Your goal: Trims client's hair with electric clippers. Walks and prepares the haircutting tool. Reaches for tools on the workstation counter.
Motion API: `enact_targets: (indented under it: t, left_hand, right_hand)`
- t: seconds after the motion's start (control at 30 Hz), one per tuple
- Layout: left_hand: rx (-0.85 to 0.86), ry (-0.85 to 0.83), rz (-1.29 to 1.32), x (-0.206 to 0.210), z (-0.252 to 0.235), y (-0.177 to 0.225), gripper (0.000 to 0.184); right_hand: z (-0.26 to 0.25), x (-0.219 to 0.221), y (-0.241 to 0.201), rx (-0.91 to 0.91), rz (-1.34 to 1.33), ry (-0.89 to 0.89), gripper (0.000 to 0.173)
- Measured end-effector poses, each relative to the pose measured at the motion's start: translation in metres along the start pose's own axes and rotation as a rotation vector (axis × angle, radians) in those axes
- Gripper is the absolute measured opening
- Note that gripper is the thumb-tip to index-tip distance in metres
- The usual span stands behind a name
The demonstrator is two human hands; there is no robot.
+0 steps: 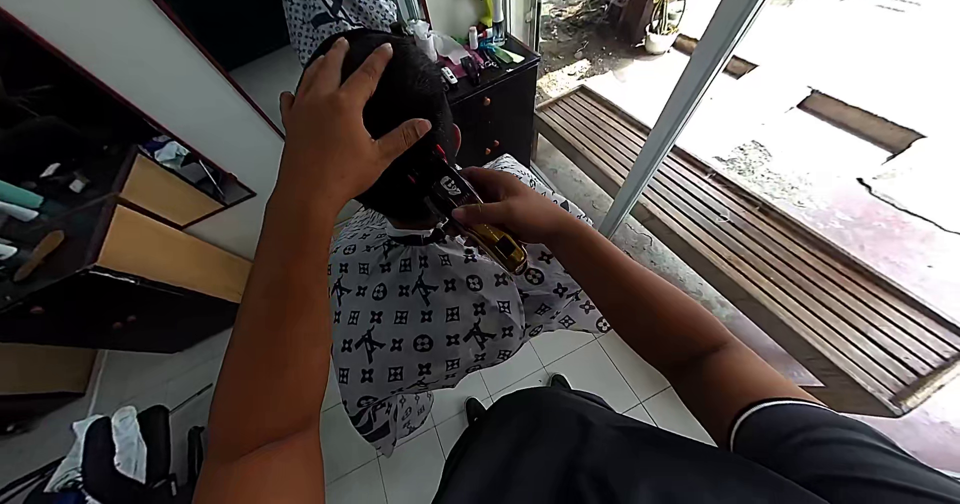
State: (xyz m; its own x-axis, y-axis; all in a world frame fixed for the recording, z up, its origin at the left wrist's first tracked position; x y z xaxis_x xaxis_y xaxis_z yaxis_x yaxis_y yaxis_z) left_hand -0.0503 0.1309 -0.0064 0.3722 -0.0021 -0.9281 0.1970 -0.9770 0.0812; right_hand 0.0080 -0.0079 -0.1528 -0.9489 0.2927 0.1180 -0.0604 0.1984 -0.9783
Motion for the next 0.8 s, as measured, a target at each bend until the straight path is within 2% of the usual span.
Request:
enact_targets:
  t: [0.13, 0.2, 0.33, 0.4, 0.47, 0.57, 0.67, 0.8]
  left_hand:
    - [0.004, 0.006, 0.003, -0.001, -0.001, 0.000, 0.092]
    - [0.001, 0.003, 0.003, -0.001, -0.001, 0.000, 0.091]
    - [0.013, 0.014, -0.003, 0.000, -0.002, -0.001, 0.094]
    - [0.008, 0.013, -0.005, 0.001, -0.001, -0.001, 0.094]
    - [0.000, 0.010, -0.002, 0.000, -0.001, 0.000, 0.094]
    - [-0.006, 0.002, 0.005, -0.001, 0.001, 0.000, 0.092]
    - [-0.001, 0.001, 0.001, 0.000, 0.001, 0.001, 0.091]
    - [0.002, 0.018, -0.016, 0.000, 0.002, 0.003, 0.090]
  right_hand:
    - [0.002, -0.011, 0.026, 0.137, 0.026, 0.022, 0.043]
    - [0.003, -0.008, 0.021, 0.151, -0.010, 0.027, 0.042]
    - [-0.002, 0.002, -0.014, -0.001, 0.042, 0.021, 0.049]
    - [-0.003, 0.000, -0.016, -0.038, 0.113, 0.016, 0.053]
    - [0.000, -0.009, -0.001, 0.027, 0.125, 0.024, 0.053]
    - [0.005, -0.014, 0.014, 0.140, 0.032, 0.042, 0.042]
    - [0.003, -0.003, -0.011, 0.066, 0.045, 0.030, 0.041]
    - [0.002, 0.004, -0.043, -0.095, 0.301, 0.022, 0.054]
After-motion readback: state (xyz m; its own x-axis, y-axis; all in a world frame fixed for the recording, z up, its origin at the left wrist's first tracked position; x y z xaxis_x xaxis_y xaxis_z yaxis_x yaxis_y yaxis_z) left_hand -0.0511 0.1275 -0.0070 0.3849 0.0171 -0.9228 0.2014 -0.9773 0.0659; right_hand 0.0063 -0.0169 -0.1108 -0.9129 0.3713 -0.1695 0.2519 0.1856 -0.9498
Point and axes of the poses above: each hand's wrist, its own z-axis away from the middle knuckle, its own x-axis out of the palm, y = z × x, the point moved 8 cm from there along -z, towards the middle knuckle, and after that the axes turned 1 degree about z, right-handed, at the moved point
